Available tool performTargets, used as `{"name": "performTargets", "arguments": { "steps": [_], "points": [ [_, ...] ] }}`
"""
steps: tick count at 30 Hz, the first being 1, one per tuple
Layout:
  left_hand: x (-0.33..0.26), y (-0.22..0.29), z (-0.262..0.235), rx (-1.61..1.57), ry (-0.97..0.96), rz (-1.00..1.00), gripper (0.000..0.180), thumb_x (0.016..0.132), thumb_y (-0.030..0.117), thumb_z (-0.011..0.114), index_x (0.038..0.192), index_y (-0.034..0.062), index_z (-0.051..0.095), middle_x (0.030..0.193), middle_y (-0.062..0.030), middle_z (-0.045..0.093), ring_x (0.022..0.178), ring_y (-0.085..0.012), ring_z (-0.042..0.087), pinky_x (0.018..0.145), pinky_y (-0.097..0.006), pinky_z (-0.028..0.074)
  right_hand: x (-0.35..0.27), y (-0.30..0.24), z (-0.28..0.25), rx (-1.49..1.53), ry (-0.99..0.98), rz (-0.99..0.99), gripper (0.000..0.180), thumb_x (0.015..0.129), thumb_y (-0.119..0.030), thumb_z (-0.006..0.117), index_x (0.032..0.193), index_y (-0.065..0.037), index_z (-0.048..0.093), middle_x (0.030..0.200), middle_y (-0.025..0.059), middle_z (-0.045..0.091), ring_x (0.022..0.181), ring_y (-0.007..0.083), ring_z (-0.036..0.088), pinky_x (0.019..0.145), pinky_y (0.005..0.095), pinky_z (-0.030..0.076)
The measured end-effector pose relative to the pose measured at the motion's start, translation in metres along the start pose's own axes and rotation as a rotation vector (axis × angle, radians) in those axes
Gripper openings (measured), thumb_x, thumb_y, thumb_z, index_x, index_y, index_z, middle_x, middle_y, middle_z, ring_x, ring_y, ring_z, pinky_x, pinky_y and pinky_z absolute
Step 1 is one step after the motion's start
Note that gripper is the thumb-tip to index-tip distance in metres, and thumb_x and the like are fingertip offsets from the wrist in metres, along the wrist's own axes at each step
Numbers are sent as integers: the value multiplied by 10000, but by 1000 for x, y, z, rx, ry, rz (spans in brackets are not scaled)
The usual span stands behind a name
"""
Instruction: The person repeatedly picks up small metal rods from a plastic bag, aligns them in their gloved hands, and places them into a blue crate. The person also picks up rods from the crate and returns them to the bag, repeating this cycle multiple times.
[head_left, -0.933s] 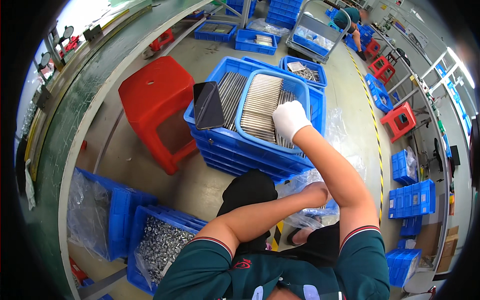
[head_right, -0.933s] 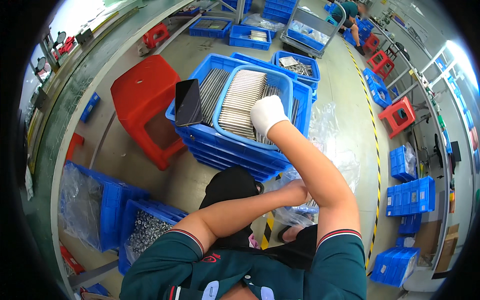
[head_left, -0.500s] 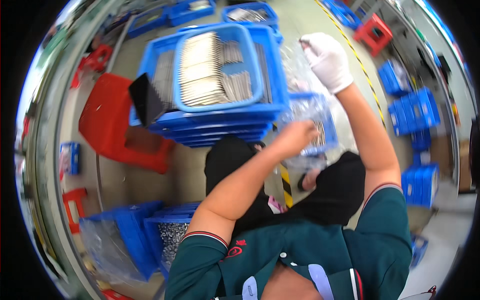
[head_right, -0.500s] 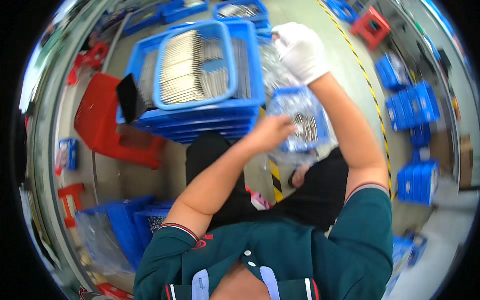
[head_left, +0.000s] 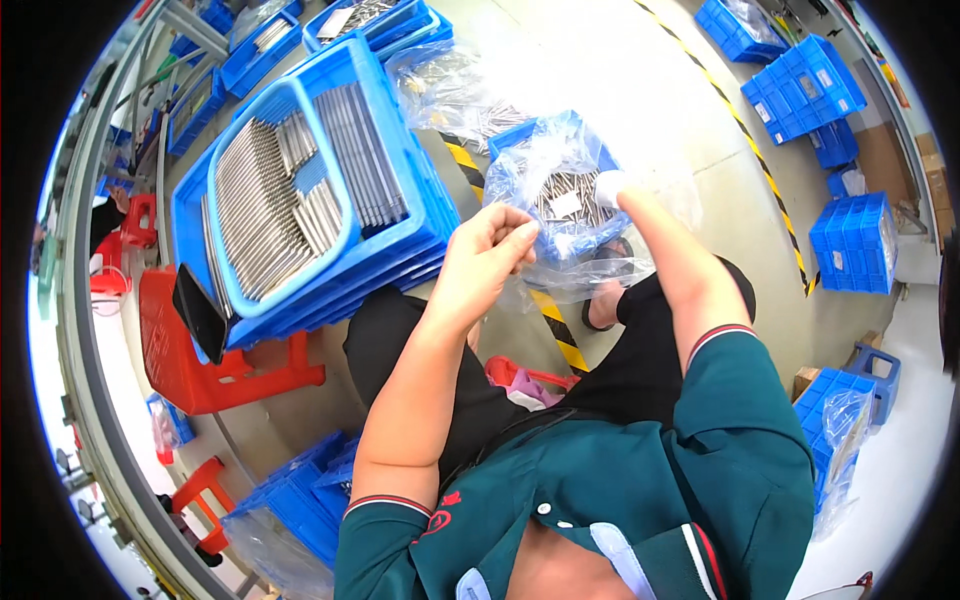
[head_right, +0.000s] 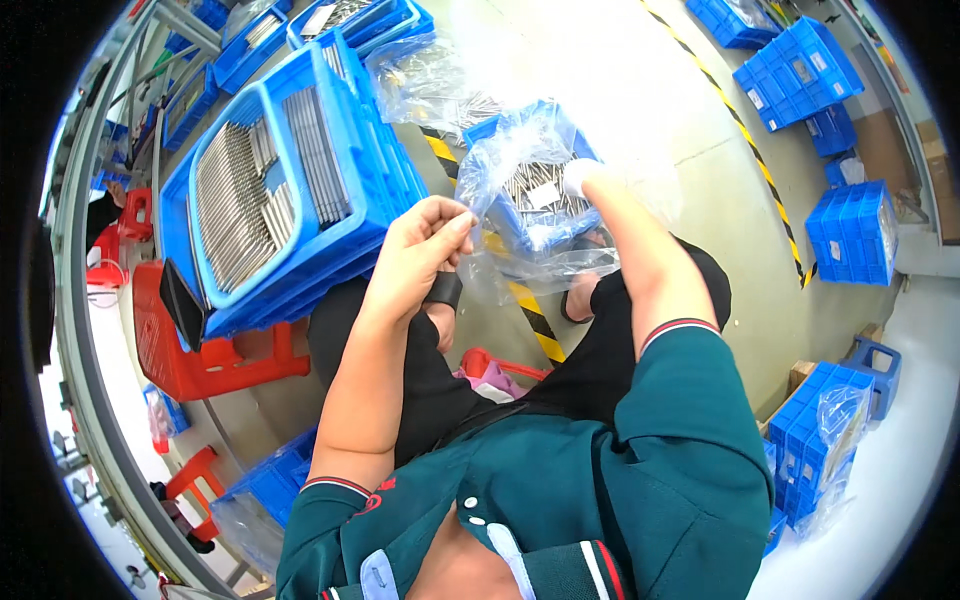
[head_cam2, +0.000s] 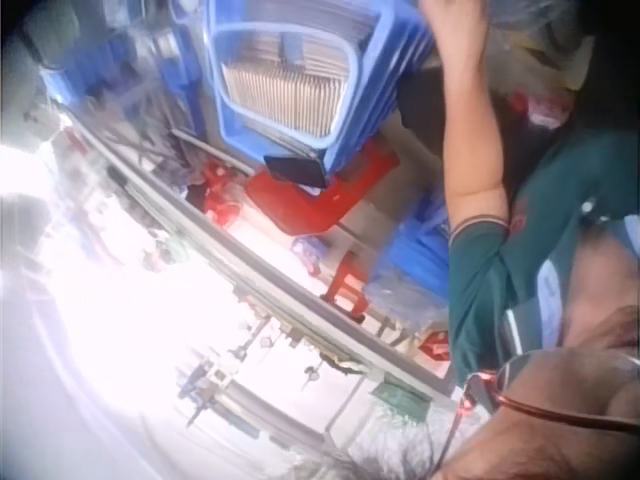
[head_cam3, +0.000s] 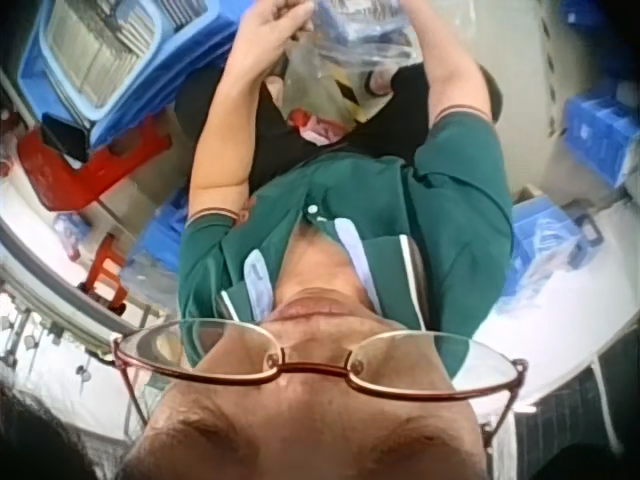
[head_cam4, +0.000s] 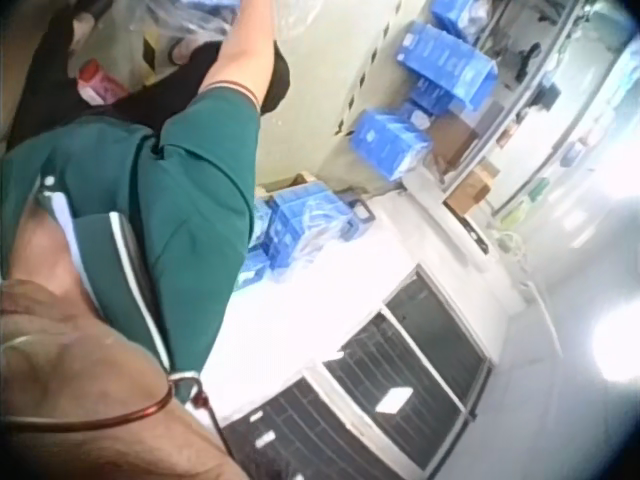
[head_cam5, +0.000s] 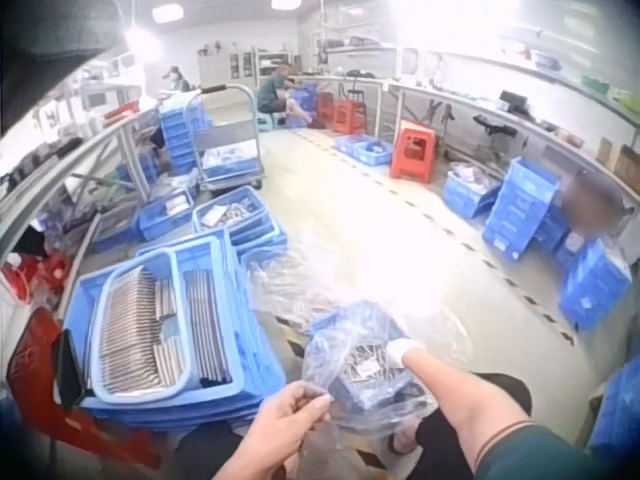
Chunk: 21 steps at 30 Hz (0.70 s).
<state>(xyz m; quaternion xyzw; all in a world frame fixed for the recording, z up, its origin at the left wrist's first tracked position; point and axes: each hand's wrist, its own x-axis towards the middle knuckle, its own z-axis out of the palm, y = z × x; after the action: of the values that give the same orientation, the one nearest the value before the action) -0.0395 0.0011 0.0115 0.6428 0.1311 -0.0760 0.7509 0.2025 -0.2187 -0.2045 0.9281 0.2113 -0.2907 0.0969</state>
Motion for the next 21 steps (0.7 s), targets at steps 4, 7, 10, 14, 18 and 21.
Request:
{"name": "performTargets", "arguments": {
  "steps": [4,7,10,14,18,21],
  "points": [
    [14,-5,13,-39,-18,-19,176,898,176,587,955,10,595,744,-13,580,675,-58,519,619,-199,406,37,24,84,331,-24,-25,483,811,-423,504,1092,-61,655,1162,163,614,1074,325,588,918,390,448],
    [15,-12,10,-41,-3,-46,164,902,154,575,955,0,593,750,-24,584,684,-69,531,625,-207,413,-2,-25,31,463,-121,-104,521,827,-450,460,1126,-60,633,1188,171,598,1114,330,563,935,387,434],
    [22,-12,15,-29,-36,-120,160,901,148,577,958,-2,593,752,-28,587,681,-76,535,635,-218,422,29,-27,67,540,-113,30,517,837,-448,433,1137,-75,628,1198,178,591,1123,333,558,938,385,430],
    [25,-8,18,-60,-24,-199,165,900,148,584,960,-6,595,748,-27,590,686,-78,541,644,-217,426,50,-25,92,586,-13,212,490,844,-425,416,1088,-74,656,1166,187,607,1093,318,582,911,392,450],
    [26,-7,16,-44,-29,-211,171,904,153,587,973,-4,589,767,-22,589,695,-67,532,634,-210,422,41,-18,67,486,137,298,365,854,-303,473,1011,-34,664,1054,190,643,998,302,620,853,393,481],
    [30,-2,19,-52,-87,-208,168,915,143,575,997,-4,574,796,-17,579,753,-71,542,663,-212,433,75,4,94,348,383,398,255,854,-174,477,970,-35,656,1002,200,646,946,314,634,822,405,496]
  ]
}}
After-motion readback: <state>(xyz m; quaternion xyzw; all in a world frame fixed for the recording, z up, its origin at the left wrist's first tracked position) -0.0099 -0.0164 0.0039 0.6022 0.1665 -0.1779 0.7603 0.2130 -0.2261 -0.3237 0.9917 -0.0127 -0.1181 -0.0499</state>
